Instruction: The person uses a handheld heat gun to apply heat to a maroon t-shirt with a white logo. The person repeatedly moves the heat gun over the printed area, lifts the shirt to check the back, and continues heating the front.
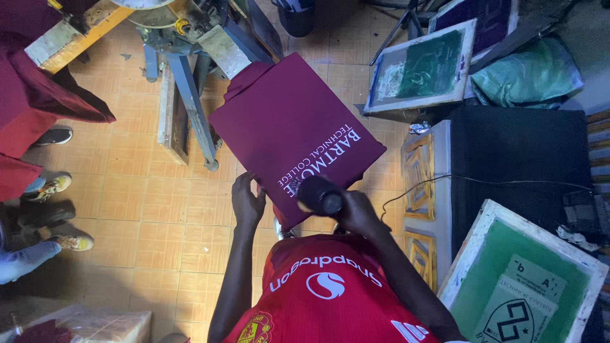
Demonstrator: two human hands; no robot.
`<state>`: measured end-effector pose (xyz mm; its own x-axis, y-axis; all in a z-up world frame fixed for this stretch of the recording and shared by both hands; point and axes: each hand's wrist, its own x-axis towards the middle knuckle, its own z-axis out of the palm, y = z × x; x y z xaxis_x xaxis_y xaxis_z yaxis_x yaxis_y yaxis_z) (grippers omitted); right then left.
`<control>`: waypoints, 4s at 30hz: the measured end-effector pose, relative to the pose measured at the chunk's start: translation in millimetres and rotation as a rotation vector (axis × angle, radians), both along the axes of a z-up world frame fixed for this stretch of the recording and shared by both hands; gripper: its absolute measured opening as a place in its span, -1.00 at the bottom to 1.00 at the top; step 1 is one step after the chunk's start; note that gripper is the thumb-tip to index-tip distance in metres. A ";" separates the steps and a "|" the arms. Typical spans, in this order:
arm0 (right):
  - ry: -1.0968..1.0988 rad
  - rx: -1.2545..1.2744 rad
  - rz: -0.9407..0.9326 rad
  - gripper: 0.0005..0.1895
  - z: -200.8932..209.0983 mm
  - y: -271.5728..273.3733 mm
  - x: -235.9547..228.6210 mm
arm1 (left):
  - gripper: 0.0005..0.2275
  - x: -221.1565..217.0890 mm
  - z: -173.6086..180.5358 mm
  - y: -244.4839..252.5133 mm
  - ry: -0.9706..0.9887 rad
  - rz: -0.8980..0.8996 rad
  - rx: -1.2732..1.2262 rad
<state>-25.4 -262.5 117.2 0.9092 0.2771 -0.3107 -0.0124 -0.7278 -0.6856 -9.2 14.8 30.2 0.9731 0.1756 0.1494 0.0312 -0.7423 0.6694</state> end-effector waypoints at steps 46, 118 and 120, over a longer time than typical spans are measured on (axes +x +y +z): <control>-0.045 0.009 0.048 -0.71 -41.9 -15.5 8.8 | -0.78 -9.6 -26.3 -9.7 -0.172 0.096 -0.055; 0.094 -0.164 -0.266 -0.42 113.5 -3.1 40.0 | -0.80 -18.6 -16.8 -2.1 -0.300 0.130 -0.108; 0.431 0.429 -0.515 -0.31 94.4 -22.6 22.7 | -0.87 -18.1 -9.0 -8.3 -0.274 0.149 -0.137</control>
<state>-2.7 -285.2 211.6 0.7797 0.0293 -0.6255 -0.6033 -0.2323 -0.7629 -27.3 6.5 21.2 0.8625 0.3489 0.3666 -0.0622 -0.6459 0.7609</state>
